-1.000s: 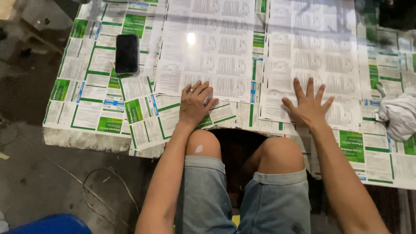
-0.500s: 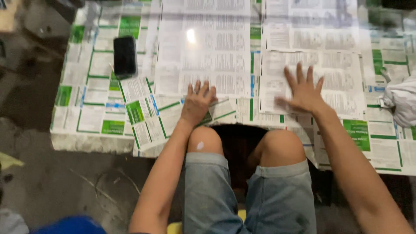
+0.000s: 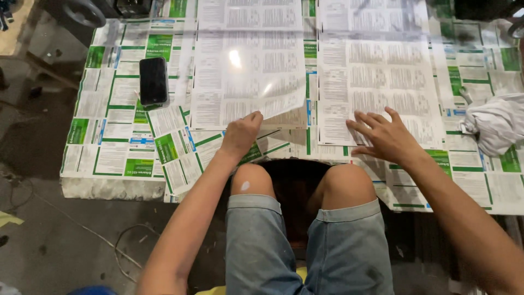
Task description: The person sits at a table and repeatedly folds large printed sheets of paper in half by hand. They smooth the creases and stack the folded papers on the table.
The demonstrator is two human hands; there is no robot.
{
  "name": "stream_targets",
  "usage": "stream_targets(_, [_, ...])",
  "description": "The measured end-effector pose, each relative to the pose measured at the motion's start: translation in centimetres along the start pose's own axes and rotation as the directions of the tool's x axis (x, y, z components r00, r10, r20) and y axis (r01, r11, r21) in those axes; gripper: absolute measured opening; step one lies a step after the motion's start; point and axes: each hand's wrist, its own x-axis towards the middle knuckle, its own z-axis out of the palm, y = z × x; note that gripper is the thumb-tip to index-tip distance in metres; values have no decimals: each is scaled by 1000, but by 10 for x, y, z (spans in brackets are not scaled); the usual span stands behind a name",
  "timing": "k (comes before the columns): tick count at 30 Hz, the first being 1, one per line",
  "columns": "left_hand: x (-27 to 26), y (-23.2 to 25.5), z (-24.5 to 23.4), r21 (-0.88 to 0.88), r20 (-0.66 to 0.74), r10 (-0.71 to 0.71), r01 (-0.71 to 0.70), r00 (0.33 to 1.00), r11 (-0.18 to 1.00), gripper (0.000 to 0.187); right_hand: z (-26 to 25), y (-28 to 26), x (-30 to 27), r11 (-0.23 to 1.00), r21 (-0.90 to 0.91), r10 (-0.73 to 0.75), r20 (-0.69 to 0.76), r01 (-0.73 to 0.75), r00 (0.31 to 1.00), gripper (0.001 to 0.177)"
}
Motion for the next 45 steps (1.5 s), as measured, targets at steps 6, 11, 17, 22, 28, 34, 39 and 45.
stream_targets(6, [9, 15, -24, -201, -108, -231, 206, 967, 958, 9, 5, 5, 4, 983, -104, -145, 43, 149, 989, 63])
stream_targets(11, [20, 31, -77, -129, -428, -194, 152, 883, 980, 4, 20, 8, -14, 979, -34, -201, -95, 199, 975, 50])
stream_targets(17, [-10, 11, -14, -138, -195, -193, 168, 962, 976, 22, 17, -4, -21, 990, 37, -119, -270, 133, 956, 29])
stream_targets(22, [-6, -8, -5, -140, -71, -176, 165, 982, 976, 31, 16, -6, -23, 993, 59, -74, -406, 107, 911, 17])
stream_targets(28, [19, -25, -2, -180, -47, -191, 180, 981, 967, 25, 3, -10, -21, 978, 207, 81, -343, -9, 936, 6])
stream_targets(34, [44, -37, 9, -172, 1, -152, 150, 988, 974, 27, 5, 9, -14, 912, 409, 141, -280, -15, 950, 7])
stream_targets(39, [65, -40, 16, -197, 28, -160, 163, 987, 967, 21, 3, 15, -8, 848, 493, 228, -4, -196, 974, 11])
stream_targets(45, [88, -55, 48, -114, 118, -165, 179, 979, 977, 35, -24, 10, 11, 743, 557, 365, 127, -371, 922, 30])
